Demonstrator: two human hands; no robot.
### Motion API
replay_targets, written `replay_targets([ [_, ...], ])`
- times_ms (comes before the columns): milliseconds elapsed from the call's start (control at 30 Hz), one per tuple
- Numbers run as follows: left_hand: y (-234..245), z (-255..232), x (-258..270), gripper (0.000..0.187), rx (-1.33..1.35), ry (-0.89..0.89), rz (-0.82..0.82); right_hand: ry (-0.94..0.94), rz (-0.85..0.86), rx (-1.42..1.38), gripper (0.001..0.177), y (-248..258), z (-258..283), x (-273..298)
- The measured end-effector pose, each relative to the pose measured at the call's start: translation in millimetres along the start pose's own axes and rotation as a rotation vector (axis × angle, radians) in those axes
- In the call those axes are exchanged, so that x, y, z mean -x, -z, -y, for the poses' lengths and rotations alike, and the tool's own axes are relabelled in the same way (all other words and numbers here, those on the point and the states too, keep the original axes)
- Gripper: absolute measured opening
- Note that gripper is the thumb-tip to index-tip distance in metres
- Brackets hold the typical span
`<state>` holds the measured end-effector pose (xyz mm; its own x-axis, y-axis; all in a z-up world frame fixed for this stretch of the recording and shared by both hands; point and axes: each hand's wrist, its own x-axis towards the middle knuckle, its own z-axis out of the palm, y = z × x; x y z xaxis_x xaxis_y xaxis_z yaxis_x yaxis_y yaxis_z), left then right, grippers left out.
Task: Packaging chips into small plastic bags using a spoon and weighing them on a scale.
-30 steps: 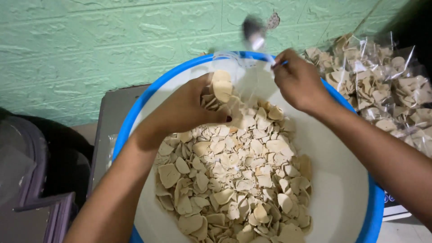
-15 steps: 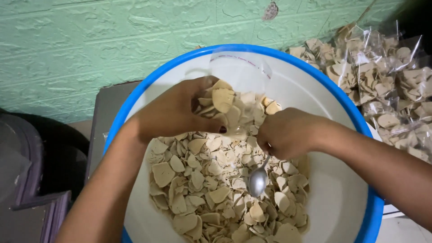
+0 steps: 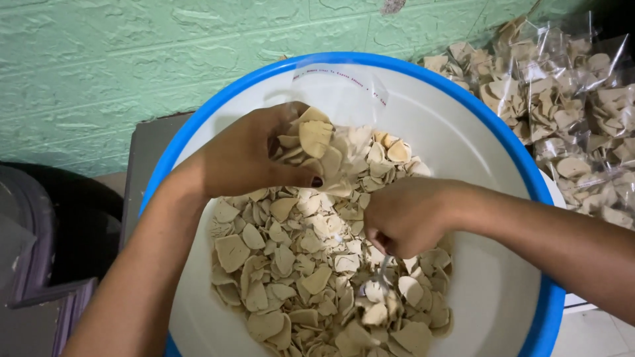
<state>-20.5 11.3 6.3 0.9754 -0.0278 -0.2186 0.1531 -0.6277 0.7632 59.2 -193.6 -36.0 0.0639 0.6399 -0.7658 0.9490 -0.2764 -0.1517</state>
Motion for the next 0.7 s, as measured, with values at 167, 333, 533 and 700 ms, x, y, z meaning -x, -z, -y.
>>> replay_targets([
  [167, 0, -1, 1, 0.057, 0.050, 0.042, 0.004, -0.015, 0.089, -0.030, 0.017, 5, -1, 4],
  [333, 0, 3, -1, 0.061, -0.033, 0.048, -0.002, -0.054, 0.114, -0.096, 0.015, 19, 2, 16],
  [533, 2, 6, -2, 0.063, -0.099, 0.068, -0.011, -0.050, -0.020, -0.169, 0.026, 17, -18, 26],
  [700, 6, 13, -6, 0.071, -0.182, 0.087, -0.038, -0.008, -0.309, -0.302, 0.019, 13, -47, 49],
])
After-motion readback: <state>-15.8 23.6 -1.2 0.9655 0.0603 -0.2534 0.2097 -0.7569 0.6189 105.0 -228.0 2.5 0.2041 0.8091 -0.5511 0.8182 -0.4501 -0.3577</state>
